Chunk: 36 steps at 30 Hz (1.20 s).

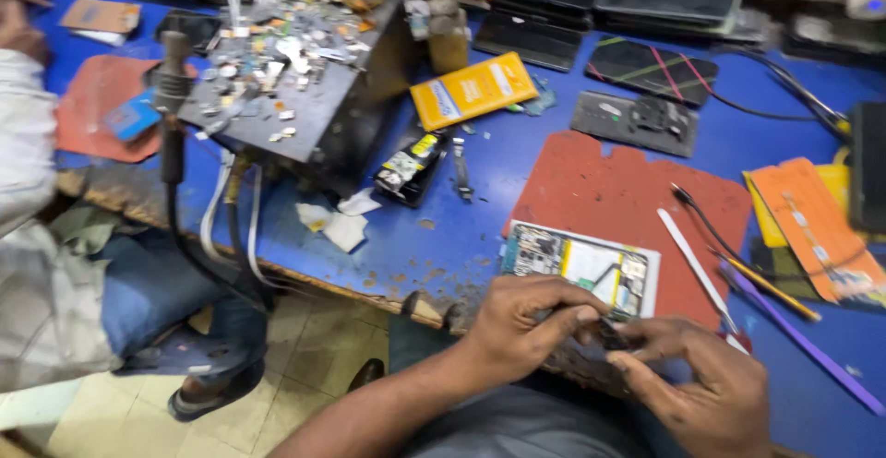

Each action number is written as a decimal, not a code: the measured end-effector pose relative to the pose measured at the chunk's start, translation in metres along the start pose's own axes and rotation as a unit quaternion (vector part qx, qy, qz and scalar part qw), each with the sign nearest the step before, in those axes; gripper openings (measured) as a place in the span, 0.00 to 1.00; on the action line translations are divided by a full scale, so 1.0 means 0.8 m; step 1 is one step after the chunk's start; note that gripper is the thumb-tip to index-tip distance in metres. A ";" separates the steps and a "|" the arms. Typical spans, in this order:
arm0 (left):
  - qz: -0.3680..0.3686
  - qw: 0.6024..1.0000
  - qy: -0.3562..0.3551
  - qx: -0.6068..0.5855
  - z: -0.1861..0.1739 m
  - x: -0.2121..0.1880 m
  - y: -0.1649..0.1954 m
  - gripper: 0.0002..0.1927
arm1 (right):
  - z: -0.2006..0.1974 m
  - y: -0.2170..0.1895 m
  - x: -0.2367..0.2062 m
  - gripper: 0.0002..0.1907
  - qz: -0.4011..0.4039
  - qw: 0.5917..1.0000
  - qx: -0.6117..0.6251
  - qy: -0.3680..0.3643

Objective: The person repairs a disassembled smartphone at a workbench. They pry at the phone's internals with a metal spudger, lift and reposition the phone, unscrew components with a screwdriver, and clean the internal board with a cotton swab.

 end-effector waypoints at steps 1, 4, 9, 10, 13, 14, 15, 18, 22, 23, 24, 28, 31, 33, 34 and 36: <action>0.007 1.000 -0.012 0.024 0.006 -0.004 0.000 0.07 | 0.000 0.002 -0.004 0.14 0.000 1.000 -0.013 0.002; 0.060 0.996 -0.025 0.064 0.020 -0.015 0.013 0.07 | 0.007 0.026 -0.031 0.18 0.087 0.996 -0.026 -0.014; -0.016 0.994 0.097 0.038 -0.047 -0.017 0.004 0.06 | -0.019 0.048 -0.065 0.23 0.124 0.992 -0.003 -0.017; -0.033 0.988 0.147 0.040 -0.073 -0.021 0.004 0.07 | -0.026 0.055 -0.068 0.25 0.142 0.990 -0.001 -0.013; 0.048 0.975 0.177 0.128 -0.099 -0.026 0.026 0.11 | -0.065 0.056 -0.058 0.12 0.121 0.984 0.098 0.083; 0.059 0.971 0.170 0.156 -0.100 -0.027 0.028 0.12 | -0.075 0.057 -0.055 0.11 0.124 0.978 0.120 0.113; 0.077 0.967 0.159 0.184 -0.096 -0.026 0.029 0.13 | -0.086 0.060 -0.052 0.13 0.141 0.972 0.125 0.141; 0.141 0.947 0.119 0.265 -0.080 -0.022 0.032 0.17 | -0.105 0.058 -0.037 0.23 0.151 0.962 0.143 0.178; 0.158 0.941 0.052 0.295 -0.053 -0.010 0.018 0.16 | -0.090 0.045 -0.014 0.24 0.114 0.975 0.134 0.137; 0.177 0.937 0.038 0.298 -0.043 -0.009 0.019 0.16 | -0.082 0.047 -0.009 0.21 0.118 0.977 0.137 0.114; 0.196 0.933 0.025 0.302 -0.032 -0.008 0.020 0.17 | -0.071 0.050 -0.004 0.18 0.121 0.978 0.141 0.091; 0.229 0.926 -0.054 0.295 0.014 -0.001 0.015 0.16 | -0.033 0.070 0.016 0.17 0.155 0.977 0.144 0.017; 0.221 0.918 -0.082 0.319 0.037 0.005 0.005 0.16 | -0.013 0.086 0.033 0.20 0.187 0.975 0.117 -0.014; 0.215 0.913 -0.099 0.332 0.046 0.010 -0.005 0.15 | 0.003 0.090 0.045 0.19 0.193 0.972 0.124 -0.046; 0.216 0.910 -0.098 0.339 0.045 0.012 -0.009 0.15 | 0.010 0.091 0.050 0.18 0.196 0.970 0.127 -0.062; 0.216 0.905 -0.097 0.353 0.044 0.016 -0.016 0.14 | 0.019 0.092 0.059 0.15 0.199 0.971 0.100 -0.084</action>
Point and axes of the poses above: each hand's wrist, its own x-axis towards the middle knuckle, its own z-axis out of the palm, y = z × x, the point moved 10 cm from there along x, towards the middle knuckle, and after that the axes turned 4 degrees about y, right-handed, at the moved point
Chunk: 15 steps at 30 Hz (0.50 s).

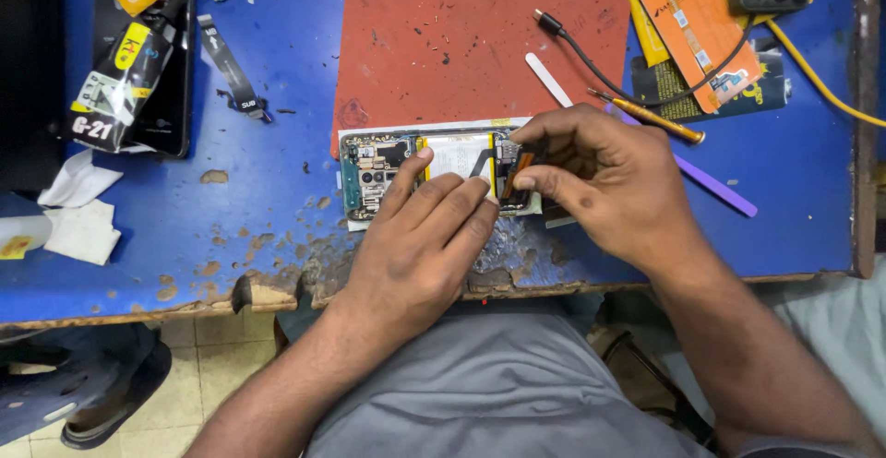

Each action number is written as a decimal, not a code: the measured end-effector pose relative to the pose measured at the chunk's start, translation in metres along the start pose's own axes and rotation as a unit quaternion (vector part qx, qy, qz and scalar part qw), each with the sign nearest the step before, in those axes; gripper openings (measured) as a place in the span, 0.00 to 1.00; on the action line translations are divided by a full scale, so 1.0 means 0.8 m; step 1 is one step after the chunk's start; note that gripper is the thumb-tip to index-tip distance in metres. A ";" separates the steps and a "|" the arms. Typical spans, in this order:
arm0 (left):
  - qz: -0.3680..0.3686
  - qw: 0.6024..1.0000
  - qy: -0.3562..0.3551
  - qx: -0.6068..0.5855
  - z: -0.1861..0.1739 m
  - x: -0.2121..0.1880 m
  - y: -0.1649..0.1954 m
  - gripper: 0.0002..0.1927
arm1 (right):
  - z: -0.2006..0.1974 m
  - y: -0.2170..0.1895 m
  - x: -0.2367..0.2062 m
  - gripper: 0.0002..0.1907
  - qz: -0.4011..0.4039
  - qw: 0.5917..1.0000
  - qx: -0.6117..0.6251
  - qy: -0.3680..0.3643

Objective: The person repairs a disassembled smartphone at a workbench. They pry at the phone's internals with a metal spudger, lift and reposition the phone, unscrew components with a screwdriver, and clean the internal board with a cotton swab.

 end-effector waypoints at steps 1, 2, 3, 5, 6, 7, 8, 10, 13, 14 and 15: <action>-0.002 1.000 -0.002 -0.003 0.002 0.000 -0.004 0.14 | 0.004 0.000 0.005 0.14 0.006 1.000 -0.015 -0.009; -0.005 1.000 -0.004 -0.004 0.004 0.000 -0.007 0.13 | 0.006 -0.001 0.009 0.15 0.010 0.999 -0.040 -0.010; -0.006 1.000 -0.005 -0.005 0.005 0.000 -0.010 0.13 | 0.006 -0.002 0.015 0.15 0.013 0.998 -0.064 -0.011; -0.004 1.000 -0.013 -0.003 0.007 0.000 -0.014 0.13 | 0.006 -0.006 0.024 0.17 0.009 0.993 -0.117 -0.014; -0.002 1.000 -0.017 -0.001 0.008 0.000 -0.016 0.13 | 0.005 -0.009 0.028 0.17 0.003 0.989 -0.145 -0.017; -0.003 1.000 -0.017 -0.001 0.007 0.001 -0.018 0.13 | 0.005 -0.011 0.031 0.18 -0.002 0.985 -0.173 -0.019; -0.005 1.000 -0.018 -0.001 0.007 0.001 -0.020 0.13 | 0.006 -0.015 0.034 0.18 -0.009 0.984 -0.176 -0.023; -0.007 1.000 -0.018 -0.001 0.007 0.003 -0.023 0.12 | 0.008 -0.020 0.040 0.18 -0.025 0.982 -0.183 -0.031; -0.009 1.000 -0.019 0.001 0.007 0.004 -0.027 0.12 | 0.010 -0.015 0.047 0.16 0.004 0.985 -0.165 -0.049; -0.009 1.000 -0.020 0.000 0.008 0.004 -0.028 0.12 | 0.011 -0.016 0.048 0.16 -0.002 0.985 -0.164 -0.052; -0.010 1.000 -0.021 0.000 0.008 0.004 -0.029 0.12 | 0.011 -0.018 0.049 0.16 -0.009 0.985 -0.163 -0.055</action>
Point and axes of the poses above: each hand's wrist, its own x-axis towards the middle knuckle, its own z-axis out of the palm, y = z × x, the point moved 10 cm from there along x, towards the middle knuckle, and after that the axes turned 4 degrees about y, right-handed, at the moved point
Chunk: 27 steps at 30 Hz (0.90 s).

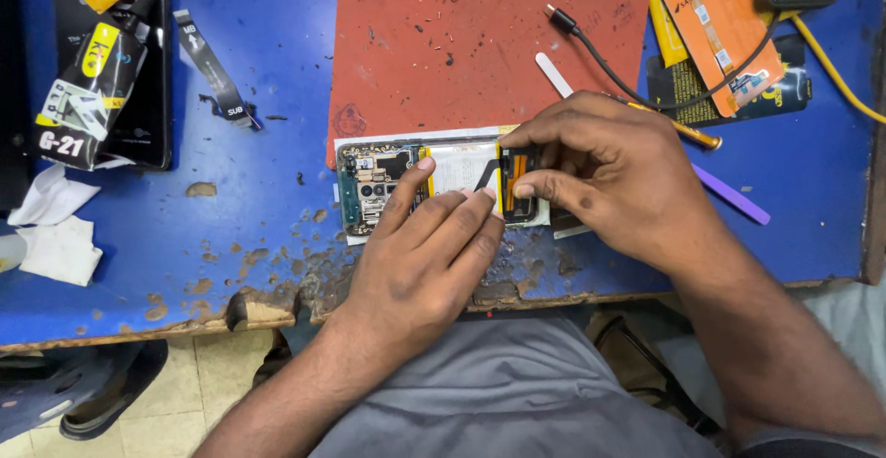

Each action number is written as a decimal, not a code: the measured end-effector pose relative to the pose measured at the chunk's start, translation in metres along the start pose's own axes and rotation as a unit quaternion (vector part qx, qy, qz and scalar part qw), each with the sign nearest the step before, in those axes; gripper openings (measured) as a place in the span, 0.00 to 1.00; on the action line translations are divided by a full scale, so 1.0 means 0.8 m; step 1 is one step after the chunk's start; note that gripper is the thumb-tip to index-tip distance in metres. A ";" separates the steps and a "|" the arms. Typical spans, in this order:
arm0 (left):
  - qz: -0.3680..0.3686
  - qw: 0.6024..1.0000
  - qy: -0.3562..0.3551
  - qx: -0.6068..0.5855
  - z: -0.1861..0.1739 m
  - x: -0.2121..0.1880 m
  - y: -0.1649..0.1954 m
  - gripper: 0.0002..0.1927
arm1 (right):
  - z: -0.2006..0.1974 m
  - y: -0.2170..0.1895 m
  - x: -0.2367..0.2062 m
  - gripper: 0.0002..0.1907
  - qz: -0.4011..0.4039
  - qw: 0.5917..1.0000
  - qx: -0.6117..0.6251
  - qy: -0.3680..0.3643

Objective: The person repairs a disassembled smartphone at a workbench. They pry at the phone's internals with a metal spudger, lift and reposition the phone, unscrew components with a screwdriver, and clean the internal board with a cotton swab.

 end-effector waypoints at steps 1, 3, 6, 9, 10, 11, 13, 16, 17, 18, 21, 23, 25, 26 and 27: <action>0.001 1.000 -0.001 0.001 0.001 0.000 -0.001 0.12 | 0.001 -0.001 0.001 0.16 -0.007 1.000 0.000 -0.002; 0.001 1.000 -0.002 0.004 0.002 0.000 -0.002 0.12 | -0.001 -0.002 0.002 0.18 -0.019 1.000 -0.018 0.017; 0.006 1.000 -0.008 0.019 0.006 -0.001 -0.002 0.12 | 0.001 -0.001 0.003 0.20 -0.033 0.998 -0.047 0.021; 0.008 1.000 -0.018 0.014 0.008 -0.001 -0.002 0.16 | 0.003 -0.005 0.002 0.21 -0.058 0.995 -0.074 0.019; 0.008 1.000 -0.023 0.018 0.010 -0.001 -0.002 0.16 | 0.003 -0.007 0.001 0.21 -0.069 0.994 -0.083 0.020; 0.008 0.999 -0.028 0.022 0.012 -0.001 -0.001 0.17 | 0.003 -0.006 0.001 0.22 -0.071 0.993 -0.090 0.016; 0.011 0.999 -0.036 0.029 0.015 0.000 -0.001 0.18 | 0.004 -0.006 0.002 0.23 -0.076 0.992 -0.105 0.008; 0.016 0.999 -0.038 0.035 0.016 0.000 0.000 0.18 | 0.003 -0.008 0.003 0.26 -0.096 0.985 -0.145 0.005; 0.017 0.999 -0.035 0.035 0.016 -0.001 0.001 0.18 | 0.004 -0.010 0.003 0.26 -0.108 0.982 -0.156 0.005; 0.019 0.999 -0.033 0.036 0.015 -0.001 0.002 0.18 | 0.004 -0.012 0.003 0.27 -0.120 0.979 -0.167 0.006; 0.027 0.998 -0.027 0.055 0.017 -0.002 0.005 0.15 | 0.005 -0.014 0.003 0.27 -0.134 0.974 -0.185 0.010; 0.031 0.997 -0.029 0.068 0.019 -0.003 0.005 0.14 | 0.004 -0.017 0.001 0.27 -0.148 0.971 -0.188 0.017; 0.030 0.997 -0.029 0.070 0.019 -0.004 0.006 0.14 | 0.002 -0.023 -0.003 0.26 -0.172 0.967 -0.188 0.027; 0.029 0.997 -0.027 0.066 0.019 -0.005 0.005 0.14 | 0.000 -0.019 -0.002 0.27 -0.153 0.972 -0.177 0.031; 0.027 0.997 -0.025 0.063 0.019 -0.005 0.005 0.14 | -0.003 -0.015 -0.002 0.27 -0.135 0.976 -0.165 0.036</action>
Point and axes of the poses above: each hand's wrist, its own x-axis towards the middle knuckle, its own z-axis out of the palm, y = z × x, the point moved 10 cm from there along x, towards the middle knuckle, and after that the axes turned 4 degrees about y, right-handed, at the moved point
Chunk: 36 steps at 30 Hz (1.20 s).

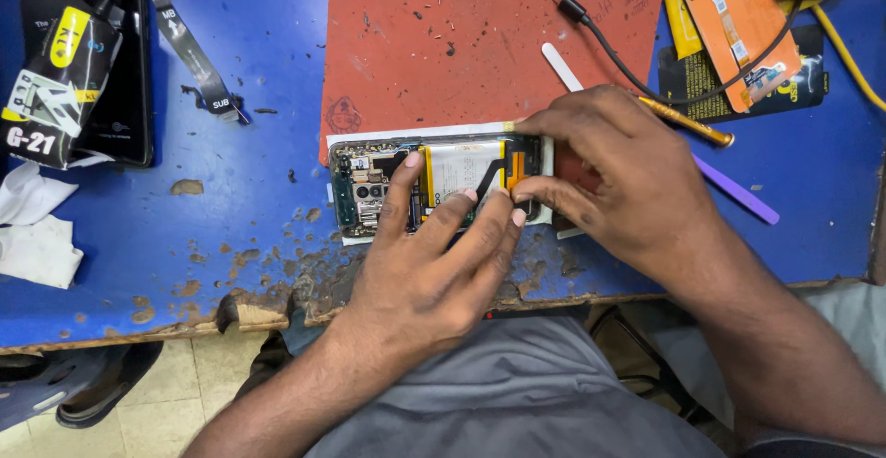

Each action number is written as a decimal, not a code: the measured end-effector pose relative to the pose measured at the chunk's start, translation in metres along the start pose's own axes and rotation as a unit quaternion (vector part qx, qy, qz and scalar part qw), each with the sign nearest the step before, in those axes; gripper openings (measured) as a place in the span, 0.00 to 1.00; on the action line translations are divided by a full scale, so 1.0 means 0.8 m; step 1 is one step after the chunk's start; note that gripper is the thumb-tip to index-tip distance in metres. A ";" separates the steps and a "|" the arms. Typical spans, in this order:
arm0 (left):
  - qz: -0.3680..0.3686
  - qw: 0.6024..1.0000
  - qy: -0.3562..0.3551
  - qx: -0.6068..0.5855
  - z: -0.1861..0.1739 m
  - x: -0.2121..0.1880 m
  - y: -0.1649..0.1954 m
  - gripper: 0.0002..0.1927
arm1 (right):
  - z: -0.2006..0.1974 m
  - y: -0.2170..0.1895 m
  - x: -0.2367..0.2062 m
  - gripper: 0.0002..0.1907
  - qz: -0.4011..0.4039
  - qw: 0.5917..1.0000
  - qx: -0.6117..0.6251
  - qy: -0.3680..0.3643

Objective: The person repairs a disassembled smartphone at a workbench. They pry at the phone's internals with a metal spudger, lift and reposition the phone, unscrew components with a screwdriver, and clean the internal board with a cotton swab.

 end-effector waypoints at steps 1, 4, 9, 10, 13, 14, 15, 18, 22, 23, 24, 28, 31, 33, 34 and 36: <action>-0.001 1.000 -0.002 -0.003 0.001 0.000 0.000 0.14 | -0.001 0.004 0.000 0.27 0.019 1.000 0.010 0.004; -0.001 1.000 -0.003 -0.009 0.000 0.001 -0.002 0.12 | -0.004 0.018 -0.001 0.23 0.073 0.995 0.068 0.012; -0.006 1.000 -0.001 -0.022 -0.001 0.006 -0.006 0.09 | -0.009 -0.003 -0.002 0.20 -0.012 0.999 -0.004 0.030; -0.008 1.000 -0.003 -0.025 0.000 0.007 -0.008 0.10 | -0.007 -0.003 -0.002 0.19 -0.011 1.000 -0.008 0.024; -0.015 0.999 -0.011 -0.031 0.002 0.008 -0.012 0.11 | -0.001 -0.002 0.000 0.18 -0.014 0.999 0.020 0.021; -0.015 0.999 -0.013 -0.031 0.004 0.008 -0.013 0.11 | 0.000 -0.002 0.002 0.18 -0.018 1.000 0.009 0.018; -0.016 0.999 -0.015 -0.032 0.005 0.008 -0.014 0.11 | 0.001 -0.003 0.003 0.18 -0.022 1.000 -0.001 0.015; -0.015 0.999 -0.023 -0.023 0.010 0.010 -0.015 0.13 | 0.002 -0.005 0.006 0.18 -0.036 0.999 -0.034 -0.003; -0.019 0.999 -0.026 -0.025 0.010 0.018 -0.015 0.12 | -0.005 -0.014 0.010 0.18 -0.065 0.997 -0.047 -0.014; -0.021 0.999 -0.028 -0.031 0.008 0.020 -0.015 0.13 | -0.008 -0.018 0.010 0.18 -0.075 0.995 -0.058 -0.012; -0.022 0.999 -0.028 -0.035 0.006 0.022 -0.015 0.13 | -0.011 -0.021 0.011 0.18 -0.086 0.994 -0.071 -0.008; -0.024 0.999 -0.031 -0.026 0.001 0.028 -0.015 0.15 | -0.020 -0.031 0.015 0.18 -0.140 0.987 -0.075 0.016; -0.026 0.999 -0.037 -0.029 0.005 0.027 -0.016 0.15 | -0.015 -0.032 0.011 0.18 -0.163 0.983 -0.082 -0.002; -0.026 0.998 -0.041 -0.026 0.008 0.025 -0.015 0.15 | -0.014 -0.031 0.009 0.17 -0.170 0.981 -0.088 -0.015; -0.026 0.999 -0.038 -0.029 0.009 0.025 -0.015 0.15 | -0.013 -0.030 0.008 0.17 -0.175 0.980 -0.093 -0.021; -0.026 0.999 -0.032 -0.032 0.009 0.025 -0.013 0.14 | -0.012 -0.028 0.008 0.17 -0.172 0.980 -0.090 -0.030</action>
Point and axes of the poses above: each hand's wrist, its own x-axis towards the middle knuckle, its own z-axis out of the palm, y = z × x, the point moved 10 cm from there along x, towards the middle knuckle, and after that the axes turned 4 degrees about y, right-handed, at the moved point
